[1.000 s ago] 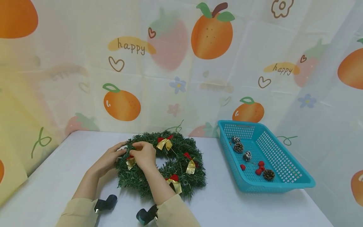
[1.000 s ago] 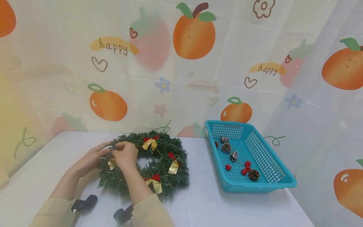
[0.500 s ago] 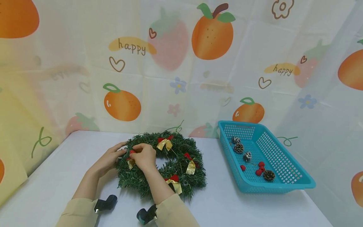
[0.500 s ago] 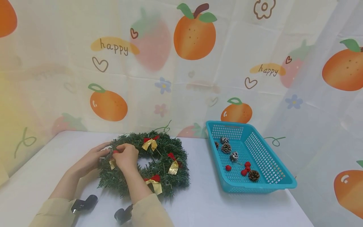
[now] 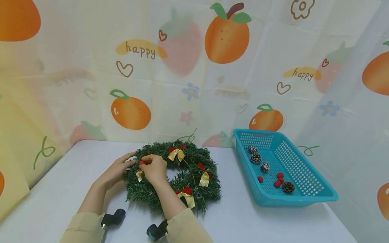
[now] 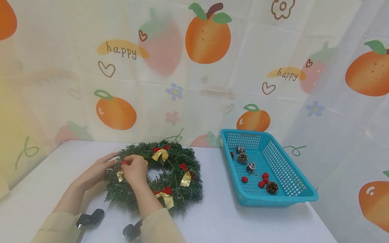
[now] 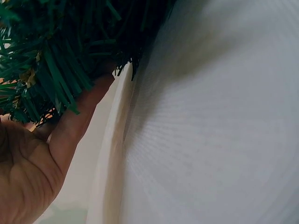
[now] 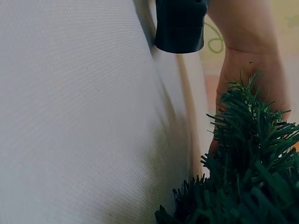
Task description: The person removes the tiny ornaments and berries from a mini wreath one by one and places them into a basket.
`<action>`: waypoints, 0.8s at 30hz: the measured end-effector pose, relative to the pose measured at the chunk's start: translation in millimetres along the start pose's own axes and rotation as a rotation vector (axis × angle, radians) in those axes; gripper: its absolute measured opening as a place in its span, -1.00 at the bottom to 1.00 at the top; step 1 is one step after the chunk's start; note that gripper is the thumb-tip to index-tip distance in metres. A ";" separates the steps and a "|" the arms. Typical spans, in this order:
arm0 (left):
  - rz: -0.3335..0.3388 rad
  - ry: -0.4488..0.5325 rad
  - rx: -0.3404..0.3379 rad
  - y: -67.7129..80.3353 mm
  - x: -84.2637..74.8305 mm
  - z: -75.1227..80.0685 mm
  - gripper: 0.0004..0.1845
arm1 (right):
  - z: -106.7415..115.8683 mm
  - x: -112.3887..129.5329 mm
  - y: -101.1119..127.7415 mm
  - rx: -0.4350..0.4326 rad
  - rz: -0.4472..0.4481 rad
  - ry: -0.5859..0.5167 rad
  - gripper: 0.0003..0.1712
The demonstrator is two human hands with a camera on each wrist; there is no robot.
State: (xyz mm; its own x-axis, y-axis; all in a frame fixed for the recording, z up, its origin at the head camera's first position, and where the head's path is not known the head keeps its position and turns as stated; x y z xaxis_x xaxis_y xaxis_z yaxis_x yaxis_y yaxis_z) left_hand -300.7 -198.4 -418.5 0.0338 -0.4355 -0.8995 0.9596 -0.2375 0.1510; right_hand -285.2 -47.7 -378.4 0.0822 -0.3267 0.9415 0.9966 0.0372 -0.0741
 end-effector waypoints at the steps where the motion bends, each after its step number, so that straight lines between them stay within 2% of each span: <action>1: -0.001 0.004 -0.001 -0.2 0.0 0.0 -0.31 | -0.2 -0.2 -0.3 -0.002 0.004 0.004 -0.80; 17: -0.003 -0.012 -0.004 -0.9 0.6 1.2 -0.30 | 3.6 0.5 -1.9 -0.027 0.006 -0.066 -0.76; 24: -0.002 0.010 -0.004 0.2 0.2 0.7 -0.31 | 7.5 2.9 -0.8 -0.036 0.020 -0.096 -0.76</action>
Point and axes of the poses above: each hand's wrist, its own y-axis away from the middle knuckle, its own z-axis out of the back of the hand, x = y × z, the point moved 5 cm from there along -y, towards the middle knuckle, and after that the axes turned 6 degrees about -y, right-handed, at the moved point
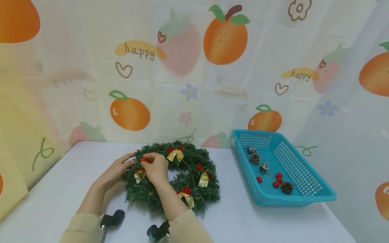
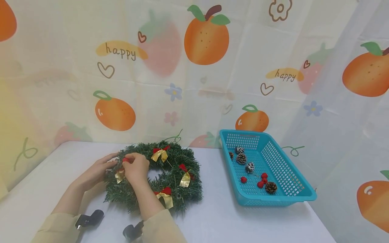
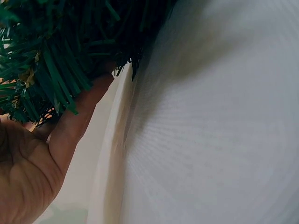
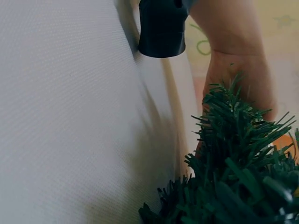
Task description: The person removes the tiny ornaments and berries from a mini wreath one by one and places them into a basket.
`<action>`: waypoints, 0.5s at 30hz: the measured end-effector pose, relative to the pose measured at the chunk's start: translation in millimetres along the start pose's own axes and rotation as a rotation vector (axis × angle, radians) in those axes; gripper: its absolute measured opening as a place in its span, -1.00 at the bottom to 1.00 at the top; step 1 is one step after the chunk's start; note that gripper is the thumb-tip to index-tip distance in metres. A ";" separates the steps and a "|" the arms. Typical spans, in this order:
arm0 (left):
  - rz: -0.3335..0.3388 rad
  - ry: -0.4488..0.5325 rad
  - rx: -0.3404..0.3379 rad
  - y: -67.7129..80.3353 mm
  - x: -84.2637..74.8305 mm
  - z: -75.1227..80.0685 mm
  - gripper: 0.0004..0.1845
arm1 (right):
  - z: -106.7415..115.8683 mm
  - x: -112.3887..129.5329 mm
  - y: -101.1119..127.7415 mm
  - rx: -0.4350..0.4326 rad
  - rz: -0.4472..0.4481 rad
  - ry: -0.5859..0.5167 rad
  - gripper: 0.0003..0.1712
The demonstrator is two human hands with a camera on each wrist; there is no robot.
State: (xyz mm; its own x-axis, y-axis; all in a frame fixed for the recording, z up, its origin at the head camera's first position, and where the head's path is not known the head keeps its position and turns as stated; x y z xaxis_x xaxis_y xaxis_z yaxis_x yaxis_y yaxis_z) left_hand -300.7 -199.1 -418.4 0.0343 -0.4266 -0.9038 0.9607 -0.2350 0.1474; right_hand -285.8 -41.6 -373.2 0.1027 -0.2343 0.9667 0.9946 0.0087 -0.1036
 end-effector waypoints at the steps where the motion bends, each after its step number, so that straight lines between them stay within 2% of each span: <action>1: -0.001 0.001 -0.001 -0.2 0.1 -0.1 -0.31 | 0.9 0.7 0.4 -0.001 0.002 -0.011 -0.76; 15: -0.007 -0.015 -0.002 -1.6 1.1 0.6 -0.30 | 13.9 10.3 3.0 0.008 -0.016 -0.116 -0.75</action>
Point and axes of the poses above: each hand's wrist, its own y-axis away from the middle knuckle, its own z-axis out of the back of the hand, x = y × z, the point moved 5 cm from there along -y, towards the middle knuckle, and after that the axes turned 6 degrees about -y, right-handed, at the moved point
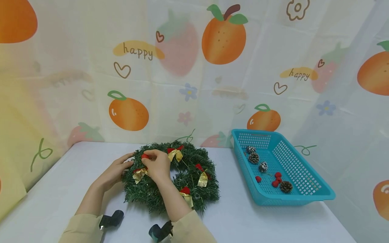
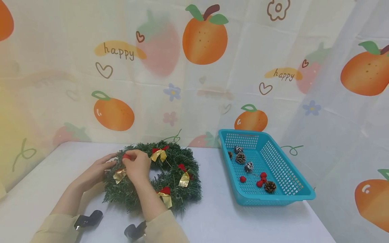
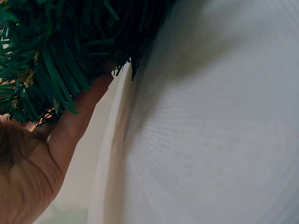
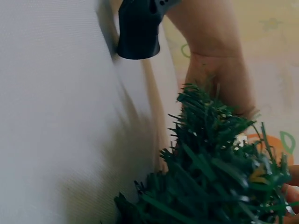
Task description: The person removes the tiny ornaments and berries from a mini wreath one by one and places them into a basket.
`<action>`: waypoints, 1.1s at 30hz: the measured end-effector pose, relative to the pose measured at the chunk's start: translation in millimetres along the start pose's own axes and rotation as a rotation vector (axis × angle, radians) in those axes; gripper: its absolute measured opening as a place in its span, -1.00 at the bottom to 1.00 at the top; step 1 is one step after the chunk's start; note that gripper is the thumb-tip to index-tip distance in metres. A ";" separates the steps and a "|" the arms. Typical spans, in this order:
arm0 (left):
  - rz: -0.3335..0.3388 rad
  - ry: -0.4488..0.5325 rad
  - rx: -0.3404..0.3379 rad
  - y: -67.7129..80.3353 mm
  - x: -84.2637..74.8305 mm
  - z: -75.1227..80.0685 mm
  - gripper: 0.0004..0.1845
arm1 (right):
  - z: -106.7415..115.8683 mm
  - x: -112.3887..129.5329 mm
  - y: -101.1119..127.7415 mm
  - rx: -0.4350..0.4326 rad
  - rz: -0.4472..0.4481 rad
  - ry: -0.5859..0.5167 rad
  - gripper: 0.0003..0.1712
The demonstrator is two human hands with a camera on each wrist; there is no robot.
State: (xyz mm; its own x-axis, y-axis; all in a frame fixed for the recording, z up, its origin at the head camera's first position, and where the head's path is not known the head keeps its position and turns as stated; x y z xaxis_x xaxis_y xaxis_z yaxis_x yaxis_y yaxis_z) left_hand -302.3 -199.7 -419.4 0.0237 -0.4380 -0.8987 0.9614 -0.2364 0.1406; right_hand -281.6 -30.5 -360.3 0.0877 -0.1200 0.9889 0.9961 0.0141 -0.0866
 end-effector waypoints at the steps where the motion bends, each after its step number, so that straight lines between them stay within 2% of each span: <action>1: 0.000 0.001 0.001 0.1 0.2 -0.1 -0.30 | 1.2 0.7 -0.1 -0.001 0.000 -0.005 -0.75; 26: -0.008 0.018 0.006 0.2 1.6 -0.7 -0.30 | 63.7 13.5 5.3 -0.017 0.063 -0.036 -0.71; 33: -0.015 0.005 0.008 -0.9 1.5 -0.6 -0.30 | 74.2 14.0 7.3 -0.029 0.042 -0.075 -0.71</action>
Point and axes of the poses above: each hand's wrist, its own y-axis away from the middle knuckle, its own z-axis out of the back of the hand, x = y × z, the point moved 5 cm from there along -y, towards the middle knuckle, and after that the axes turned 6 degrees about -y, right-handed, at the moved point
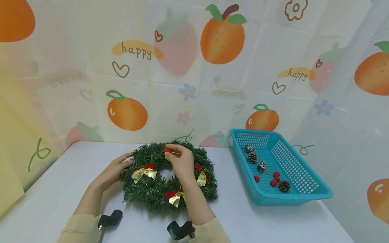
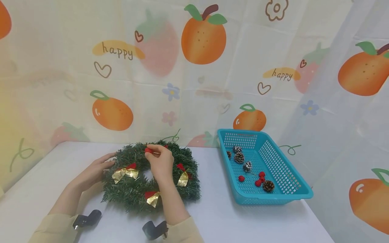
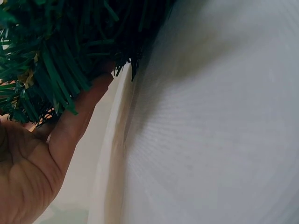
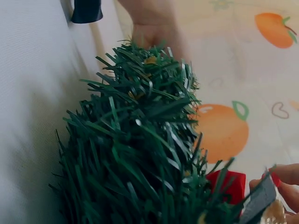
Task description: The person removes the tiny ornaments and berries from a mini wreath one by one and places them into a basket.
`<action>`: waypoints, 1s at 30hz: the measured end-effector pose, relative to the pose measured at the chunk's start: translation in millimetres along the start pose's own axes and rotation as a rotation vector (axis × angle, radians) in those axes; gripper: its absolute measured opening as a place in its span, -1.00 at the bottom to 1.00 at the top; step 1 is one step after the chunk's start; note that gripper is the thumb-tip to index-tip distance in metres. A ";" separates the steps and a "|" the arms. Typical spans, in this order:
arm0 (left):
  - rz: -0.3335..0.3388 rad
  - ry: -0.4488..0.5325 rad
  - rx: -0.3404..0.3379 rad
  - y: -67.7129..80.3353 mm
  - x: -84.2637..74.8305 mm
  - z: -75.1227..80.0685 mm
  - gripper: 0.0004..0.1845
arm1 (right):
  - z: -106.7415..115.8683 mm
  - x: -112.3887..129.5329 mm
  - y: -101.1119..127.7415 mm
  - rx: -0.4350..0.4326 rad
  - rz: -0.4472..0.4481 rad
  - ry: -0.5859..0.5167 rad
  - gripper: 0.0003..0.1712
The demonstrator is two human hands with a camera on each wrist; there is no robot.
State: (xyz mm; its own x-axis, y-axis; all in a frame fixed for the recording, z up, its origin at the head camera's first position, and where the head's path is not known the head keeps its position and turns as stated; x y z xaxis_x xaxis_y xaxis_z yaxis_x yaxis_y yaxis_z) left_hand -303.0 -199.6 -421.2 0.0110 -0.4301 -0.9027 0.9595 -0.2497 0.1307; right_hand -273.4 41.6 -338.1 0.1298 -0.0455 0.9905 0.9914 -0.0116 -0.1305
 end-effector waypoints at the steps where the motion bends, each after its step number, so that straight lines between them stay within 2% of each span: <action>1: 0.000 -0.002 0.001 0.1 -0.2 -0.1 -0.31 | 1.1 0.1 -0.2 -0.003 -0.004 -0.002 -0.71; 13: -0.006 -0.029 0.003 1.2 -2.1 0.3 -0.30 | 18.6 0.7 -4.1 -0.051 0.011 0.023 -0.72; 30: -0.008 0.004 0.002 0.1 0.9 0.0 -0.30 | 50.1 12.9 -9.1 -0.100 -0.017 -0.114 -0.67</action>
State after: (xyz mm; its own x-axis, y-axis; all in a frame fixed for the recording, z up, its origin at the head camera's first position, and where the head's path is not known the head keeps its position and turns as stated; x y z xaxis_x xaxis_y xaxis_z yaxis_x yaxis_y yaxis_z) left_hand -302.9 -200.0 -422.0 0.0047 -0.4251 -0.9051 0.9588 -0.2551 0.1248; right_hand -279.9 91.2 -322.0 0.1199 0.0690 0.9904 0.9875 -0.1111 -0.1118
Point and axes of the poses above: each hand's wrist, its own y-axis away from the middle knuckle, its own z-axis out of the back of the hand, x = y × z, the point moved 5 cm from there along -y, towards the middle knuckle, and after that the axes turned 6 degrees about -y, right-handed, at the moved point
